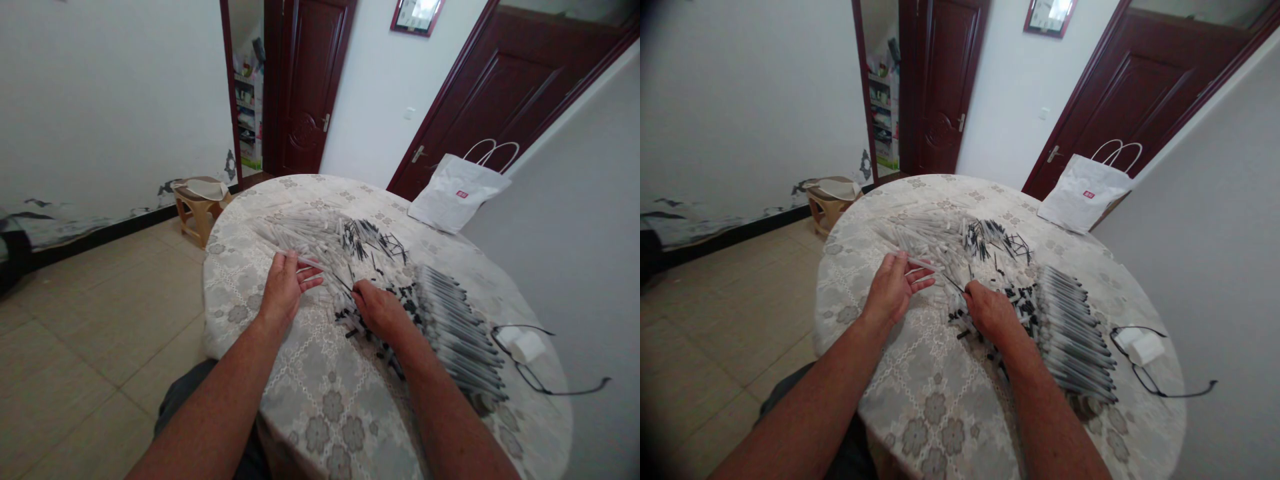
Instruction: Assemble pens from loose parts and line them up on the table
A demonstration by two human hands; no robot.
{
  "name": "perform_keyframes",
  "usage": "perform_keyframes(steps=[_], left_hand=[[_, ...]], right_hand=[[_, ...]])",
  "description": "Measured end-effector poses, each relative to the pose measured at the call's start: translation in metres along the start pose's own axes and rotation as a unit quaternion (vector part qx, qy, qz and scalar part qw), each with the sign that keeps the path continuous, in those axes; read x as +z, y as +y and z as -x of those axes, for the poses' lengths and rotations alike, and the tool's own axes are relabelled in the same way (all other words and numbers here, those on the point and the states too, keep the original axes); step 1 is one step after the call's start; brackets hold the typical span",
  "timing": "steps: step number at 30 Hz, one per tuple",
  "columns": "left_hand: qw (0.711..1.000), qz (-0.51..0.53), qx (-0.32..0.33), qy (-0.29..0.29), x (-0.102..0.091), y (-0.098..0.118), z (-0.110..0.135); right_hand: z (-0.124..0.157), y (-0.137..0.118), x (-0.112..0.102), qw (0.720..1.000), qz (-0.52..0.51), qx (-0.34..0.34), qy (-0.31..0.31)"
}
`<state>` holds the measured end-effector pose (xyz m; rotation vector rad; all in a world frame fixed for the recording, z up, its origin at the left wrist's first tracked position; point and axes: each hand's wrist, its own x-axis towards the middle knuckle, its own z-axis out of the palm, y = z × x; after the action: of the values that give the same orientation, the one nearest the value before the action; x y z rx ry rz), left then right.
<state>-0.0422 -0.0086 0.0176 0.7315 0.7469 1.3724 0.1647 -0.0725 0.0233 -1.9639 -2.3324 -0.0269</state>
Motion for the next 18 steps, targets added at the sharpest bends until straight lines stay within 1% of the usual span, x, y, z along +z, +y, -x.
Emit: perform_keyframes(steps=[6, 11, 15, 18], left_hand=[[0.999, -0.045, -0.002, -0.012, -0.0002, -0.0014, 0.0015], [0.999, -0.039, -0.002, -0.01, 0.001, 0.0005, 0.0022], [0.999, -0.032, 0.005, 0.003, 0.0005, 0.0011, 0.0019], [0.999, -0.031, 0.008, -0.001, -0.0006, 0.0002, 0.0012]], right_hand=[[0.0002, -0.0031, -0.0041, 1.0, 0.002, 0.009, -0.018], [0.0006, -0.0015, -0.0031, 1.0, 0.0, 0.007, -0.014], [0.0007, 0.0002, -0.0009, 1.0, -0.001, 0.006, -0.014], [0.0002, 0.0004, -0.0009, 1.0, 0.003, 0.008, -0.017]])
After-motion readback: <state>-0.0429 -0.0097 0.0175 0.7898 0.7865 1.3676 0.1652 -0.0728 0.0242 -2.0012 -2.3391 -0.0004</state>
